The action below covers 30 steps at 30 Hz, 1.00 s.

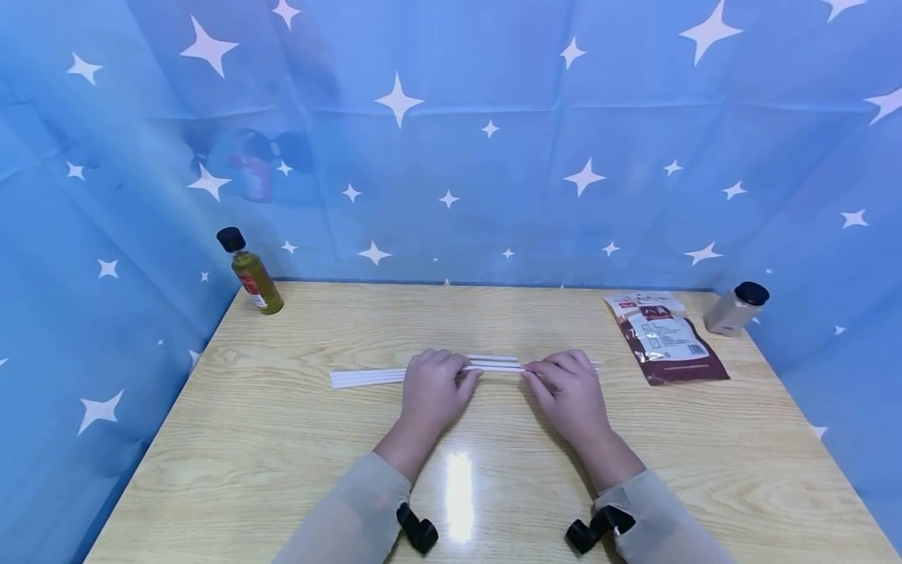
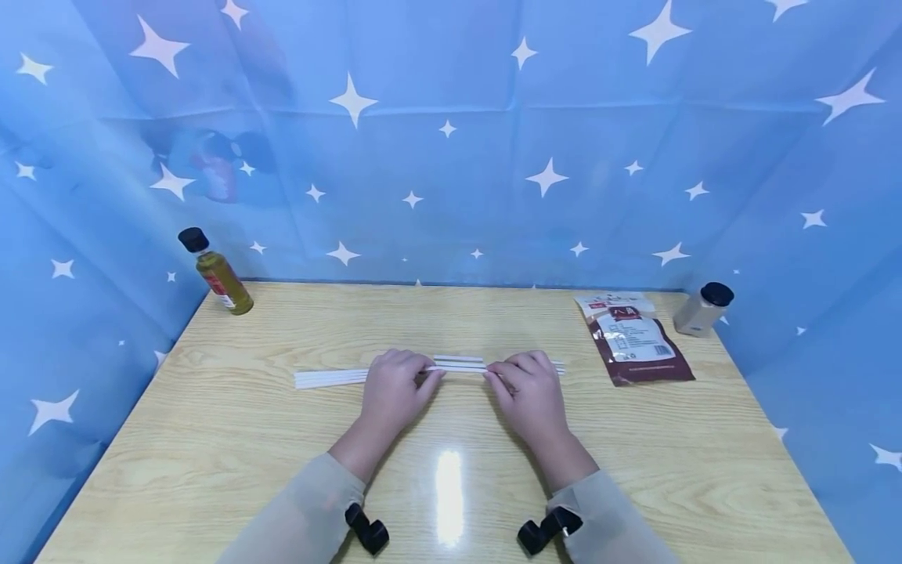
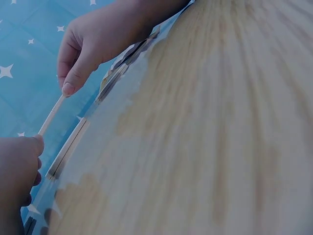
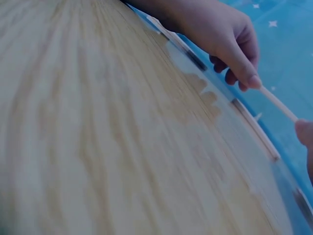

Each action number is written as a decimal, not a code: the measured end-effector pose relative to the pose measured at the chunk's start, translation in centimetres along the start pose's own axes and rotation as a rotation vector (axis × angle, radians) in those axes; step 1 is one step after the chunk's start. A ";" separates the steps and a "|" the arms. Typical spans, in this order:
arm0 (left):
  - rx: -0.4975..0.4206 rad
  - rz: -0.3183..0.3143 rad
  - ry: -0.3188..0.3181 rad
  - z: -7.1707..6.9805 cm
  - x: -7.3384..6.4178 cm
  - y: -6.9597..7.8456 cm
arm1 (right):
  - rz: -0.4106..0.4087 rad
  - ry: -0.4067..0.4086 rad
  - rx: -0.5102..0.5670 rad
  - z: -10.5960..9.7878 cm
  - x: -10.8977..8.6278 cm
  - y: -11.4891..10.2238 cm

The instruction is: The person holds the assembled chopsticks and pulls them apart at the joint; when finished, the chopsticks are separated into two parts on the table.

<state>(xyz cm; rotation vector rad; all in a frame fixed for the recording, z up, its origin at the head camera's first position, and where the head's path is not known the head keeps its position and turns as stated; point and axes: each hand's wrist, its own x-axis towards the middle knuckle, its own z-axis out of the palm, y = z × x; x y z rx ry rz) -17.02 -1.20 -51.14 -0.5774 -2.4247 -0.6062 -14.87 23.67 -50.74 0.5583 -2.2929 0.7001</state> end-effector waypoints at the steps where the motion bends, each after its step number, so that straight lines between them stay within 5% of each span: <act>1: 0.003 -0.002 -0.007 0.0 0.0 0.2 | 0.004 -0.003 0.002 -0.1 -0.1 0.1; 8: -0.013 0.013 -0.057 0.5 0.5 1.4 | 0.017 0.007 0.003 -1.2 -0.7 0.7; 19: -0.203 0.169 -0.100 1.7 0.9 2.4 | 0.139 -0.047 0.064 -3.1 -2.3 2.0; 30: -0.268 0.170 -0.222 2.1 0.6 2.4 | 0.211 -0.142 0.148 -3.5 -2.7 2.3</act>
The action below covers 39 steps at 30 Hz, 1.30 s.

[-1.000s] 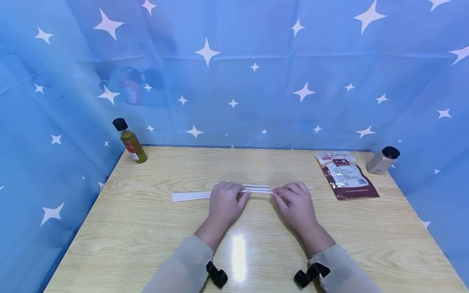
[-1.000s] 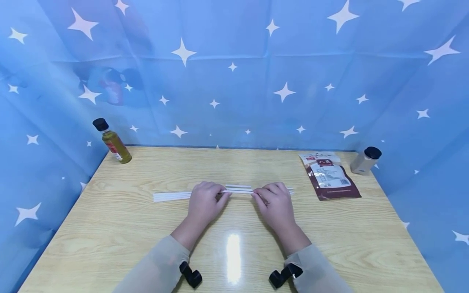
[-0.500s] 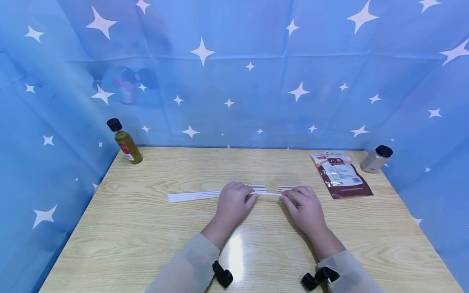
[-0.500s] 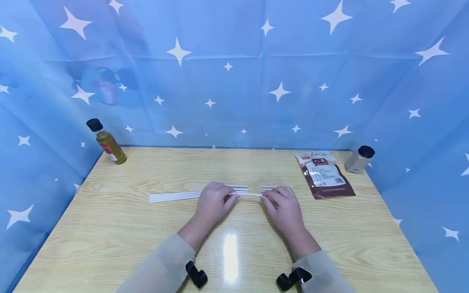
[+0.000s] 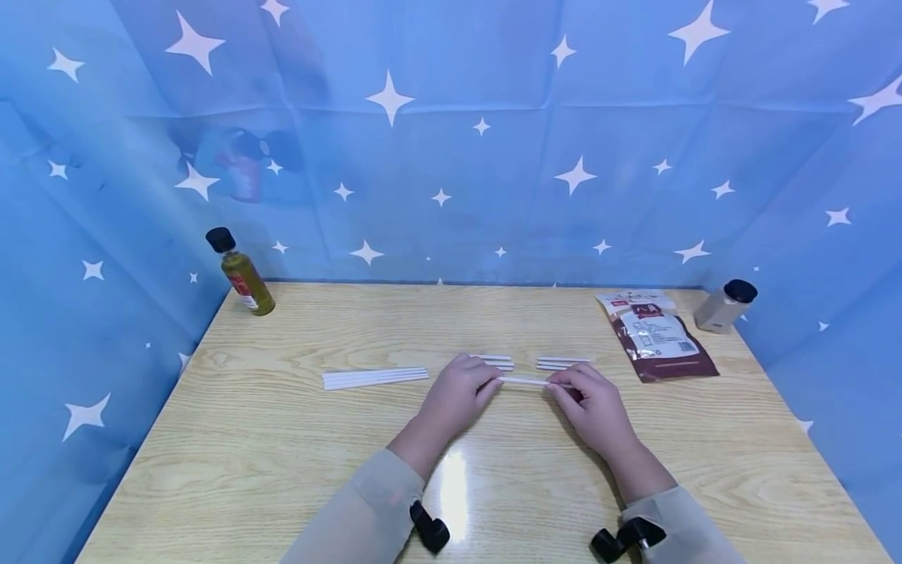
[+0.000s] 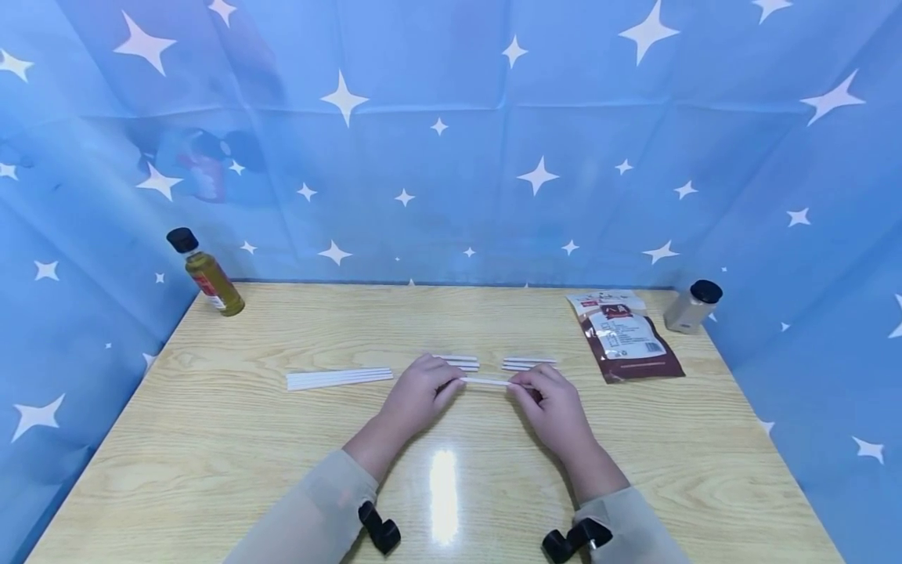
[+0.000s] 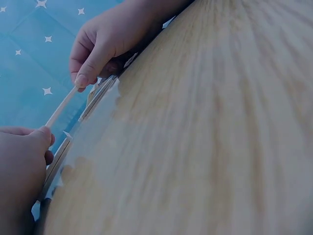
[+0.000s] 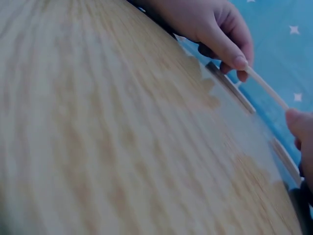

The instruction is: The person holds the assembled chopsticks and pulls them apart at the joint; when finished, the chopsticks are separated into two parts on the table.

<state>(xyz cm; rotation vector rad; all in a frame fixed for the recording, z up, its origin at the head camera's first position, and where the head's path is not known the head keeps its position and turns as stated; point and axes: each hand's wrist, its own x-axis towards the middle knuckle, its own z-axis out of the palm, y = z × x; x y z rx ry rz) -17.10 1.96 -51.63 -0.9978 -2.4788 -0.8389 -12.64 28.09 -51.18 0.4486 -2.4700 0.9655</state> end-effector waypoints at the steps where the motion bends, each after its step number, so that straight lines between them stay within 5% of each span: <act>1: -0.012 -0.002 -0.004 0.0 0.0 0.0 | -0.004 -0.008 -0.001 -0.1 0.0 0.0; 14: -0.185 -0.144 -0.045 -0.2 0.0 0.3 | -0.006 -0.054 -0.001 -1.6 0.2 1.2; 18: -0.175 -0.128 -0.046 -0.2 -0.1 0.2 | -0.010 -0.052 0.009 -1.5 0.1 1.2; 25: -0.170 -0.124 0.007 -0.3 -0.3 0.4 | -0.021 0.022 0.025 -1.4 -0.1 1.1; 32: -0.111 -0.102 0.048 -0.2 -0.2 0.4 | -0.035 0.011 -0.060 -1.8 0.2 1.1; 39: -0.027 -0.070 0.189 0.0 -0.1 -0.5 | -0.076 0.056 -0.105 -1.5 0.7 2.0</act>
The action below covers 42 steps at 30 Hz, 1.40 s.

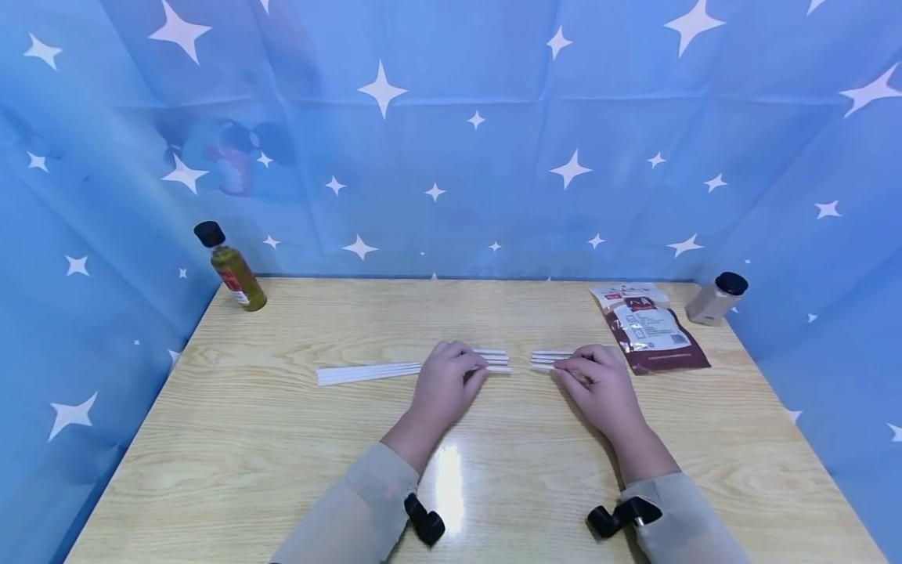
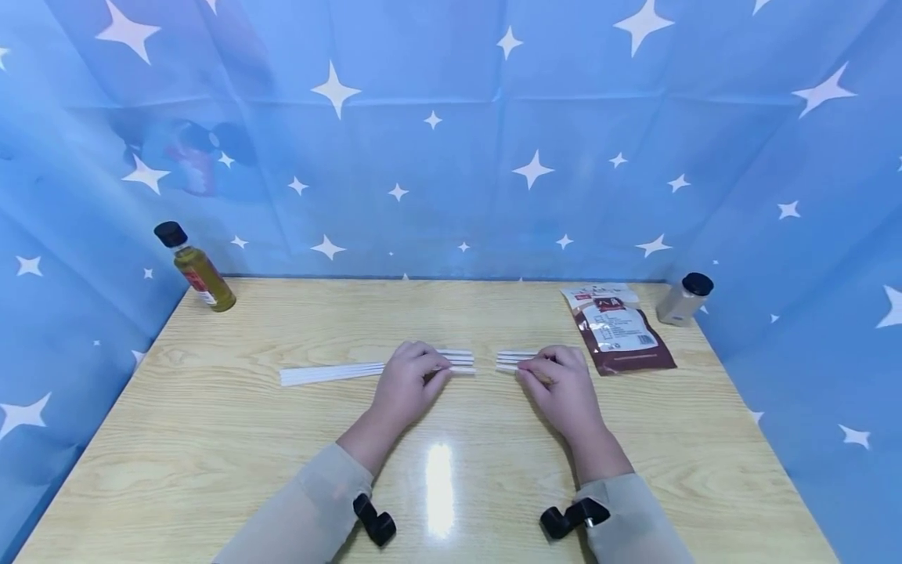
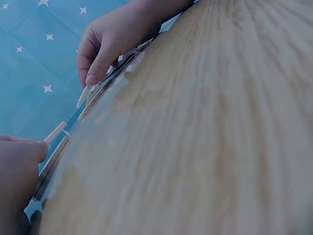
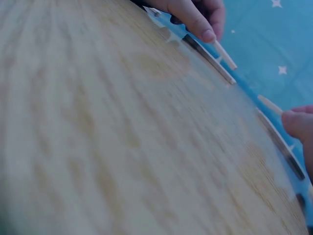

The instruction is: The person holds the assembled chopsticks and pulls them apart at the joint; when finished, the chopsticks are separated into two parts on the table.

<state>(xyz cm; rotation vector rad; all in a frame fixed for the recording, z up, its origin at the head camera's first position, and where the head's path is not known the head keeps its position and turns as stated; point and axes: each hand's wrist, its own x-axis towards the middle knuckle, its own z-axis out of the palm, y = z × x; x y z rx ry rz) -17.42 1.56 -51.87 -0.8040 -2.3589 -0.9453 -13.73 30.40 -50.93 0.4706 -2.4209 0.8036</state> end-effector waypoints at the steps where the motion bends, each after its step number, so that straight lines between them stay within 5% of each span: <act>1: 0.010 0.001 0.014 0.0 0.0 -0.1 | -0.004 0.005 -0.004 0.1 0.0 0.2; 10: 0.077 -0.006 0.024 0.1 0.2 -0.4 | 0.037 -0.007 -0.054 0.3 0.0 0.7; 18: 0.110 0.010 0.063 0.4 0.5 -0.5 | -0.007 0.010 -0.091 0.4 0.3 0.9; 42: 0.157 -0.047 0.042 0.7 0.9 -0.1 | 0.023 -0.007 -0.127 0.8 0.5 0.8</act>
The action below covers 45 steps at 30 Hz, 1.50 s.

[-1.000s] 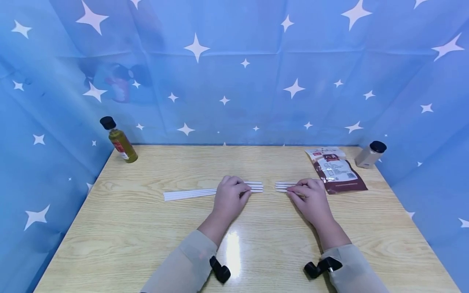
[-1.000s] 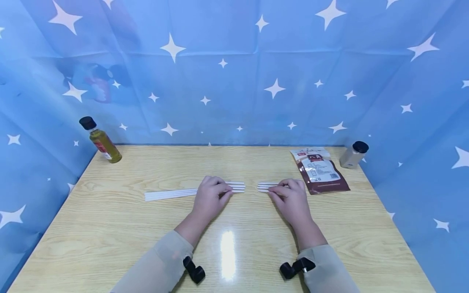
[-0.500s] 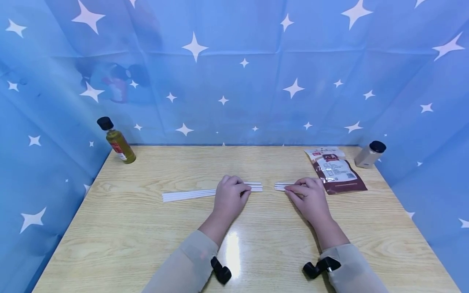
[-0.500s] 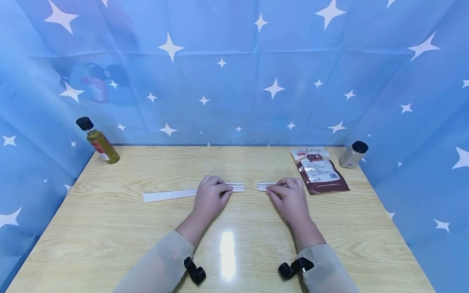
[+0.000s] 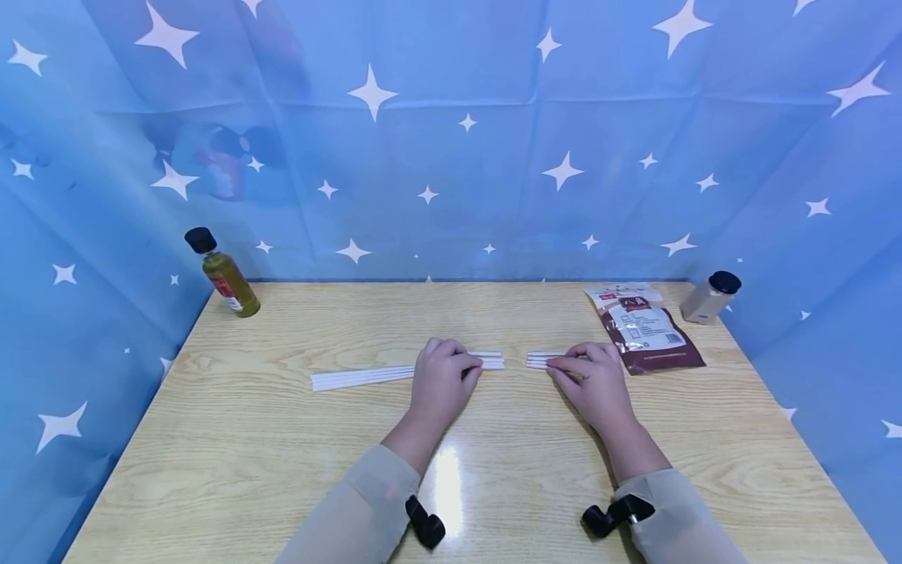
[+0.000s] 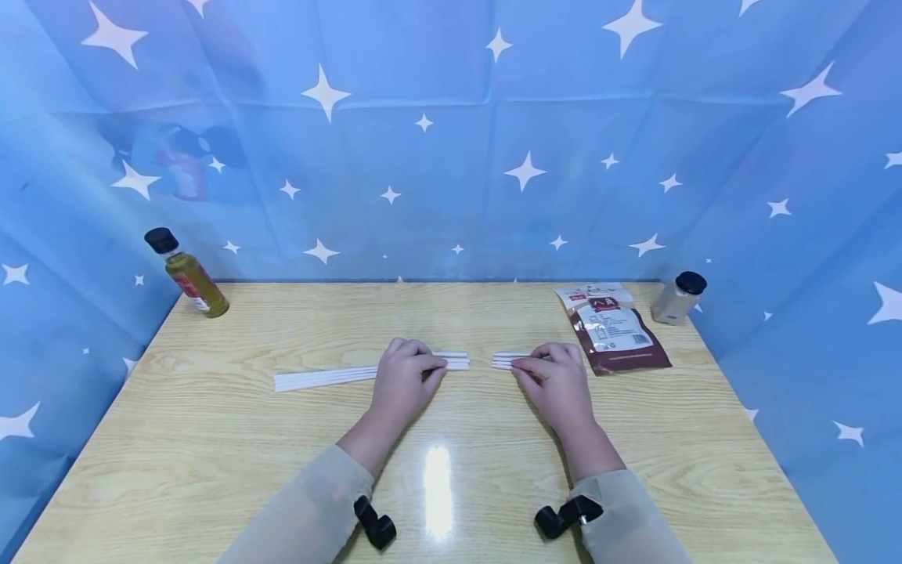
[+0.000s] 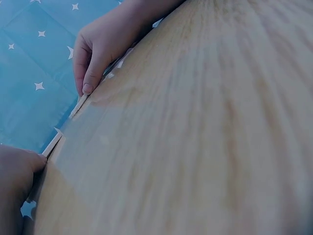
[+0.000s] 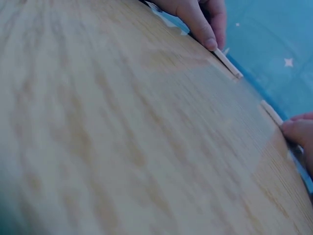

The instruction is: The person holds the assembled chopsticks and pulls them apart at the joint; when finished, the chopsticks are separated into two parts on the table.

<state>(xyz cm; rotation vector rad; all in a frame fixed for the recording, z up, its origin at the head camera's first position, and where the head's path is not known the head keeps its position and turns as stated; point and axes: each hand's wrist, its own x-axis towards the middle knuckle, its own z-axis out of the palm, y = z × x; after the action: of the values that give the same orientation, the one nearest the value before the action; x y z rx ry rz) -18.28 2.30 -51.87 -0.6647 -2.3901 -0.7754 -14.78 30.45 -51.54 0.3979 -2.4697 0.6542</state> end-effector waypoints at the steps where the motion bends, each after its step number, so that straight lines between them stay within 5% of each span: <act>1: -0.003 -0.001 0.002 0.0 0.0 0.0 | 0.000 0.002 0.001 0.0 0.0 0.0; 12: -0.022 -0.029 -0.028 0.0 0.0 0.1 | 0.077 -0.029 0.033 0.1 0.0 0.1; 28: -0.040 -0.008 -0.008 -0.1 -0.4 0.5 | 0.045 0.026 -0.005 -0.3 0.0 -0.3; 33: -0.050 -0.001 0.014 -0.2 -0.5 0.4 | 0.058 0.075 -0.028 -0.4 0.1 -0.9; 45: -0.040 0.027 0.084 -0.3 -0.7 0.1 | 0.068 0.052 -0.016 0.4 0.5 -1.7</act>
<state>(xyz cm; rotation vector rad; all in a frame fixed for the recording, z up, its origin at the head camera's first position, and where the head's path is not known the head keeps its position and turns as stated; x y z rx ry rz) -17.59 1.98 -52.03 -0.6655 -2.2908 -0.8257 -14.65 28.74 -50.97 0.2876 -2.4462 0.6637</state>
